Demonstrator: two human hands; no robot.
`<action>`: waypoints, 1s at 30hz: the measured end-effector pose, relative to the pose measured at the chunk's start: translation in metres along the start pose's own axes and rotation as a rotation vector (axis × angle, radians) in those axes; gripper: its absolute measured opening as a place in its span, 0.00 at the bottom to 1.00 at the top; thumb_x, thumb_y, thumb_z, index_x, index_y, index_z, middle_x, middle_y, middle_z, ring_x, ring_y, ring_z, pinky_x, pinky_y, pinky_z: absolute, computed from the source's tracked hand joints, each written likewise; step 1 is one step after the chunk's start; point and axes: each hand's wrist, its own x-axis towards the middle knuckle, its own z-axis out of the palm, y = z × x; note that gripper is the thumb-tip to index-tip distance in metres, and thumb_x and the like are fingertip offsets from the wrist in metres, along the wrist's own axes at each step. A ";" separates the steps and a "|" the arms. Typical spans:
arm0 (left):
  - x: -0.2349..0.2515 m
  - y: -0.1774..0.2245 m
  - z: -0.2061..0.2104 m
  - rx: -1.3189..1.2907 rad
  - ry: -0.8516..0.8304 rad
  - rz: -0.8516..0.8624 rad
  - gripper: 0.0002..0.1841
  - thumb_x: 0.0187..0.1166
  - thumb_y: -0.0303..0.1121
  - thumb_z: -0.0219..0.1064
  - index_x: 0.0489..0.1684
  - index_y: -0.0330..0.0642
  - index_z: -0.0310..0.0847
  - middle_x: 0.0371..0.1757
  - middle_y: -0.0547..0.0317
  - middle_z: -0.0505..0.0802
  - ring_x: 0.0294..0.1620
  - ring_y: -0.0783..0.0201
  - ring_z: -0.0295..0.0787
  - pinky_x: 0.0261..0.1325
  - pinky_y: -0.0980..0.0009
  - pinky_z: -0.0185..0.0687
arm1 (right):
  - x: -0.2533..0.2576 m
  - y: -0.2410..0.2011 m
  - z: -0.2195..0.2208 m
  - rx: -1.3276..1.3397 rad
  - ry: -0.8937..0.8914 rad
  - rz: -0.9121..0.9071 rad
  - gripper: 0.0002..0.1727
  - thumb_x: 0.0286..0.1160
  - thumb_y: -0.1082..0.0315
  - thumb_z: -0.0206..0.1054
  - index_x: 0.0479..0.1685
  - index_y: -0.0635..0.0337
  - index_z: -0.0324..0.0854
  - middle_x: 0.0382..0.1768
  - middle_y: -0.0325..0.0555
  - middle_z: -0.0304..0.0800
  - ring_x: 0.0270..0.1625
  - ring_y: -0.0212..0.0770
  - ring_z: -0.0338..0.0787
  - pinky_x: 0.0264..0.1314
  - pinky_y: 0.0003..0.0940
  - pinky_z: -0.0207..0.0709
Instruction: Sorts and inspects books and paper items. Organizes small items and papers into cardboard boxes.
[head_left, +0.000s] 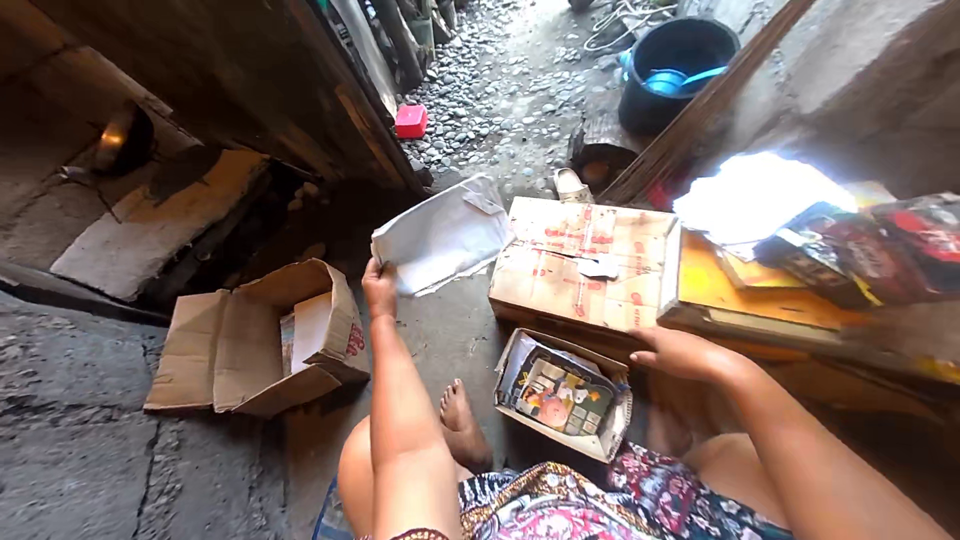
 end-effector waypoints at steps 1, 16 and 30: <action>-0.001 0.014 -0.008 -0.035 -0.105 0.013 0.14 0.87 0.30 0.62 0.64 0.32 0.79 0.54 0.44 0.91 0.53 0.60 0.88 0.62 0.57 0.84 | -0.002 0.003 -0.001 0.006 0.011 -0.005 0.33 0.87 0.50 0.63 0.87 0.56 0.67 0.78 0.65 0.76 0.82 0.65 0.75 0.82 0.68 0.64; -0.166 -0.041 0.141 0.359 -0.998 -0.228 0.18 0.79 0.27 0.66 0.68 0.37 0.84 0.64 0.40 0.91 0.68 0.47 0.87 0.74 0.44 0.77 | -0.023 0.024 0.003 0.024 0.078 -0.029 0.35 0.87 0.50 0.63 0.88 0.58 0.65 0.77 0.68 0.77 0.81 0.67 0.75 0.82 0.69 0.64; -0.212 -0.059 0.146 0.744 -0.828 -0.052 0.30 0.93 0.55 0.42 0.88 0.52 0.68 0.80 0.36 0.76 0.73 0.38 0.82 0.68 0.40 0.81 | -0.020 0.023 0.002 0.001 0.041 0.012 0.36 0.88 0.48 0.62 0.89 0.57 0.64 0.78 0.66 0.77 0.82 0.65 0.75 0.83 0.66 0.64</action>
